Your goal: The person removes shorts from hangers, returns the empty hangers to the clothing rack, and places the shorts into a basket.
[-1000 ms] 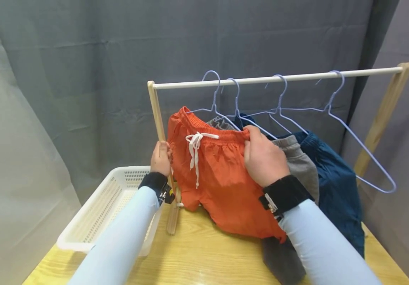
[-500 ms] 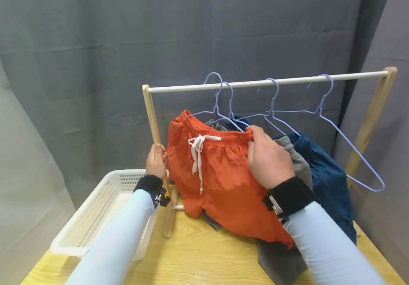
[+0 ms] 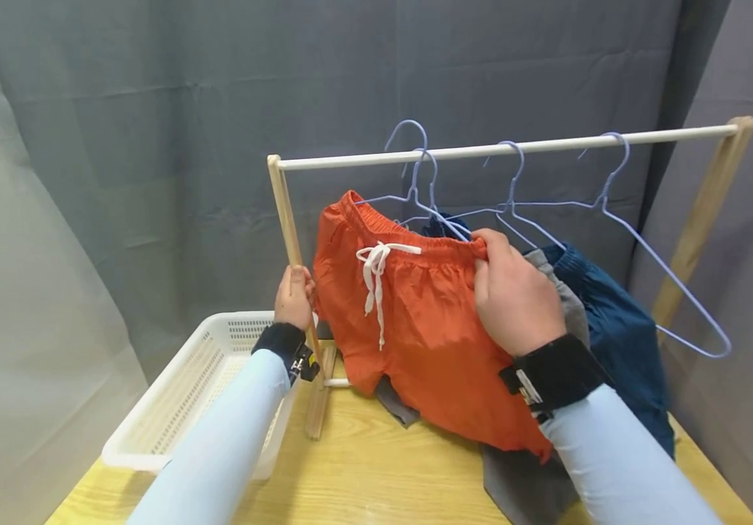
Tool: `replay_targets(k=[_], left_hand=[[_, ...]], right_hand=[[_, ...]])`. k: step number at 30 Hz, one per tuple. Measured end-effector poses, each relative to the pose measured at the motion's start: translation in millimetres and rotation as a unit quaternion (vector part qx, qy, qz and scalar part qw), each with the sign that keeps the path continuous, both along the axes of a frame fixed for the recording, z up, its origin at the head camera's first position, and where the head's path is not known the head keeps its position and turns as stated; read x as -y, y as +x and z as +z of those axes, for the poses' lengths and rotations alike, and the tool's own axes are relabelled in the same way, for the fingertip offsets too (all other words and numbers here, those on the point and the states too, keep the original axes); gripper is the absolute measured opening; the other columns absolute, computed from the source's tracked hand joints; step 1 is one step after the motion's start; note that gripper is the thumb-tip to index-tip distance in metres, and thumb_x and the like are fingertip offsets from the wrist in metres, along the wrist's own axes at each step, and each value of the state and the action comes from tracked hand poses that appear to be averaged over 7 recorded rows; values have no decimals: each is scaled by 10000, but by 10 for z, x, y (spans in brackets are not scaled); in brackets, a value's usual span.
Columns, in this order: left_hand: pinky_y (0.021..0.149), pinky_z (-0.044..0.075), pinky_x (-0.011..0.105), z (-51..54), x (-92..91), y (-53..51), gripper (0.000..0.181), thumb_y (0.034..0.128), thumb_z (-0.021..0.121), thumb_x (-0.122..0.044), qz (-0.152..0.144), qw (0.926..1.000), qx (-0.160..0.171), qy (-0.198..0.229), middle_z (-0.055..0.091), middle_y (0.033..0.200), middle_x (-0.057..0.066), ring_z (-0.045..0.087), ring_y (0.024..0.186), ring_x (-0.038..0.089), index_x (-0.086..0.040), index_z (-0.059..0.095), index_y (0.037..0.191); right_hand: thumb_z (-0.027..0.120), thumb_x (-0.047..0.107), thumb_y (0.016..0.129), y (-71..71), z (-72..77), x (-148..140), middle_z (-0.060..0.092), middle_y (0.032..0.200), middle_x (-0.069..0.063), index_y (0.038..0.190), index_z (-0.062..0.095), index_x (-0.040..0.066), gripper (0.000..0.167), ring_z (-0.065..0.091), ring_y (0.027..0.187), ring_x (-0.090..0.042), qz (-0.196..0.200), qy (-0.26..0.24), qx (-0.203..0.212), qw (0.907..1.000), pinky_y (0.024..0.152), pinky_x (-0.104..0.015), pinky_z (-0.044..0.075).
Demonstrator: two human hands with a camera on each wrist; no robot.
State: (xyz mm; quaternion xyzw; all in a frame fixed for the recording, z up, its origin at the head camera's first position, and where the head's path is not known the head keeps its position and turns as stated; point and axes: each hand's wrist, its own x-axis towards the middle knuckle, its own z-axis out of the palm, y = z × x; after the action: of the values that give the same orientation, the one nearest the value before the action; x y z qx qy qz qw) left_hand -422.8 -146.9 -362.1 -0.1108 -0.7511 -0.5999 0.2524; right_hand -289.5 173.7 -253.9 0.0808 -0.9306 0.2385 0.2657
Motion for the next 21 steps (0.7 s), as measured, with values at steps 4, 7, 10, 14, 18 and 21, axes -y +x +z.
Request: replay_targets(k=[4, 7, 10, 14, 18, 21], left_hand=[[714, 347, 321, 34, 2, 6, 424, 1116, 277, -401, 130, 9998, -131, -79, 408, 773, 19, 426, 716, 203, -44, 471, 997], [728, 348, 331, 26, 3, 15, 437, 1110, 276, -428, 189, 9996, -127, -147, 418, 775, 21, 436, 729, 212, -58, 471, 984], [740, 346, 331, 14, 7, 32, 405, 1112, 289, -408, 167, 9998, 45, -124, 421, 784, 23, 443, 745, 209, -69, 473, 988], [729, 343, 323, 17, -2, 31, 383, 1118, 290, -374, 76, 9998, 164, -58, 414, 781, 30, 438, 736, 208, -58, 473, 1004], [723, 339, 315, 26, -13, 13, 389, 1118, 274, -379, 41, 9997, 157, -176, 414, 789, 30, 434, 738, 199, -62, 471, 1005], [741, 342, 322, 36, -16, 3, 379, 1119, 275, -361, 17, 9996, 129, -259, 431, 813, 46, 445, 765, 215, -56, 471, 1009]], right_hand=[[389, 255, 1089, 61, 9, -41, 600, 1292, -275, 1484, 398, 57, 442, 645, 922, -428, 40, 77, -49, 10000, 846, -668, 501], [400, 249, 1086, 113, -23, -94, 602, 1275, -278, 1475, 407, 57, 434, 635, 907, -428, 60, 117, -65, 9999, 840, -685, 494], [411, 239, 1083, 156, -50, -146, 591, 1277, -282, 1475, 403, 56, 433, 620, 906, -431, 93, 151, -32, 9998, 840, -696, 487], [407, 234, 1079, 191, -65, -203, 587, 1257, -289, 1478, 389, 48, 440, 607, 872, -417, 126, 218, -36, 9997, 802, -686, 500], [415, 227, 1071, 220, -84, -245, 596, 1223, -301, 1476, 385, 42, 447, 615, 827, -415, 127, 232, -46, 9996, 759, -687, 507], [425, 221, 1064, 242, -96, -271, 596, 1222, -301, 1474, 391, 39, 450, 619, 825, -418, 135, 248, -70, 9996, 762, -697, 505]])
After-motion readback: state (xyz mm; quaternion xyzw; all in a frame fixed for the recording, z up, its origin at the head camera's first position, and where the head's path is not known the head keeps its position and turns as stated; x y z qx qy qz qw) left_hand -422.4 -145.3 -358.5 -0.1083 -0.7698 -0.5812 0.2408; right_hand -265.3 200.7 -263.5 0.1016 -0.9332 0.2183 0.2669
